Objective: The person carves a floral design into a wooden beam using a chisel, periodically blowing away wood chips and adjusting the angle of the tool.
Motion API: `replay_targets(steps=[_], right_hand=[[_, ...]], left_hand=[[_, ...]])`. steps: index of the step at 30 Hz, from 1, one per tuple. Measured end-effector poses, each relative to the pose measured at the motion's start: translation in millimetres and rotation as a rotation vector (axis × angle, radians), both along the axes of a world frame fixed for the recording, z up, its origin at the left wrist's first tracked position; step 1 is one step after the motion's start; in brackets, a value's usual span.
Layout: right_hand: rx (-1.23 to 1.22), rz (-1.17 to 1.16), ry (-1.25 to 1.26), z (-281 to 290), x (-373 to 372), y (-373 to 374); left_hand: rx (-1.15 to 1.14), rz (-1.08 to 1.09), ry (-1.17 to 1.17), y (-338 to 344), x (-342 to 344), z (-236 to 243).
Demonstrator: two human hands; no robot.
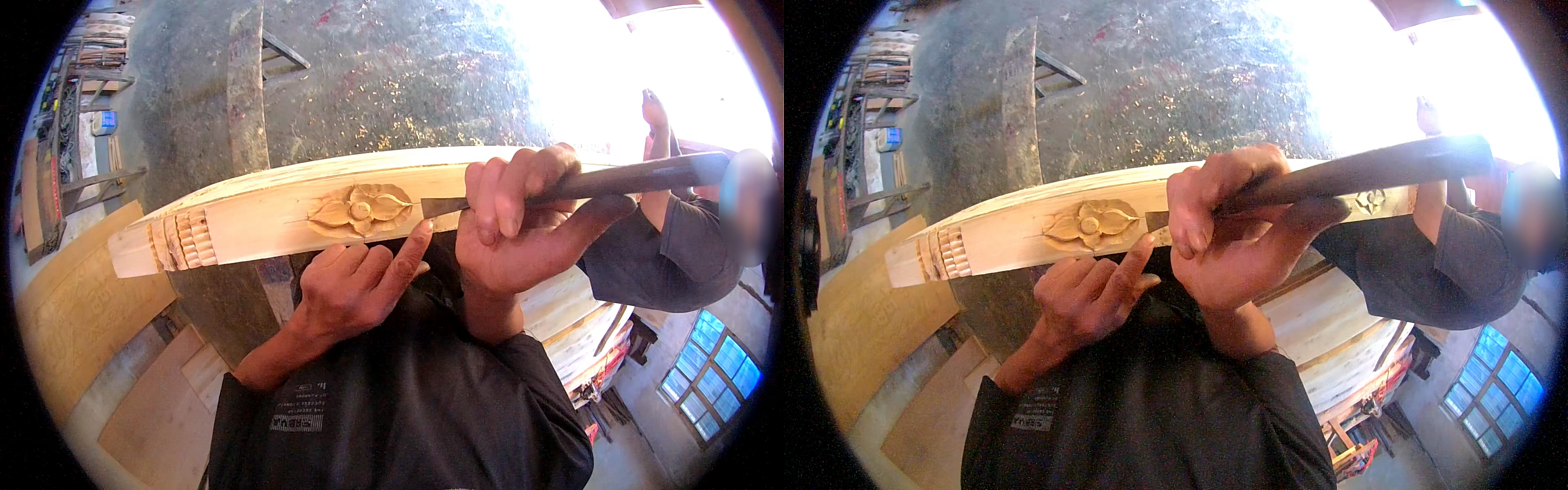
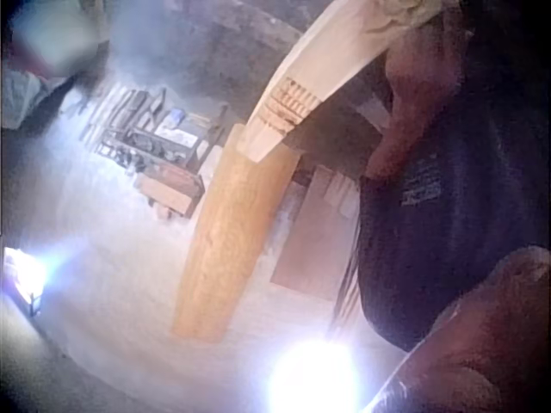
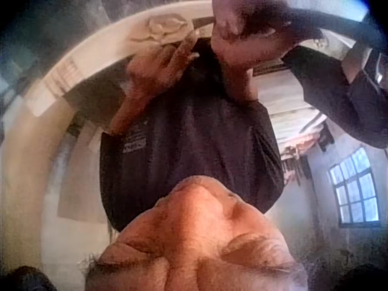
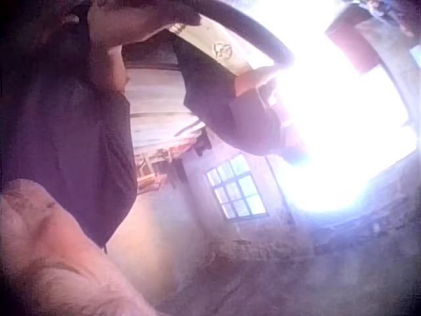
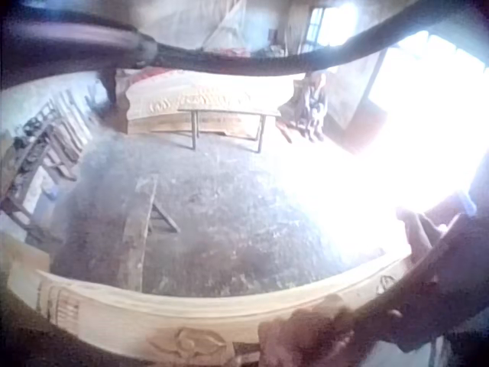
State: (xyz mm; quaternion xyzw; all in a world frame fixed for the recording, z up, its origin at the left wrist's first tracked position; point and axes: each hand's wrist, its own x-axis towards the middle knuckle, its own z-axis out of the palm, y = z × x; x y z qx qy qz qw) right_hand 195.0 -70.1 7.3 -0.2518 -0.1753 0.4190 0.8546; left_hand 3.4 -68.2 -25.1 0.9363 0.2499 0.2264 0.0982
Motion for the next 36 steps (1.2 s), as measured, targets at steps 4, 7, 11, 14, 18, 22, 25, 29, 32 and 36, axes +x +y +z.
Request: replay_targets(steps=[4, 7, 11, 14, 18, 22, 25, 29, 32, 36], right_hand=[[0.087, 0.08, -0.013, -3.0, 2.5, 2.8], [0.052, 0.085, -0.02, -2.5, -1.5, 3.9], [0.024, 0.079, -0.032, -4.0, -3.7, 4.3], [0.027, 0.066, -0.034, -5.4, -4.3, 4.1], [0.008, 0.059, -0.037, -5.2, -4.7, 3.8], [-0.003, 0.059, -0.055, -6.2, -6.1, 3.8], [0.02, 0.07, -0.048, -9.2, -6.1, 5.3], [0.009, 0.068, -0.041, -8.3, -5.8, 4.9], [0.016, 0.066, 0.003, -6.7, -7.0, 5.9], [-0.049, 0.046, -0.03, -7.7, -10.5, 4.9]], left_hand=[[-0.011, -0.025, 0.0, 1.9, -3.0, -1.0], [-0.007, -0.032, 0.0, 3.3, -4.7, -1.8], [-0.008, -0.042, -0.042, 4.0, -9.5, -6.7], [0.002, -0.031, -0.031, 4.4, -7.5, -6.6], [0.002, -0.037, 0.003, 5.1, -8.5, -4.7], [-0.014, -0.03, 0.014, 6.5, -8.5, -1.1], [-0.006, -0.032, 0.026, 6.8, -9.5, -1.6], [0.008, -0.035, 0.013, 6.4, -8.5, -3.1], [0.024, -0.025, -0.005, 5.9, -7.9, -5.2], [0.014, -0.023, -0.005, 6.3, -8.6, -5.0]])
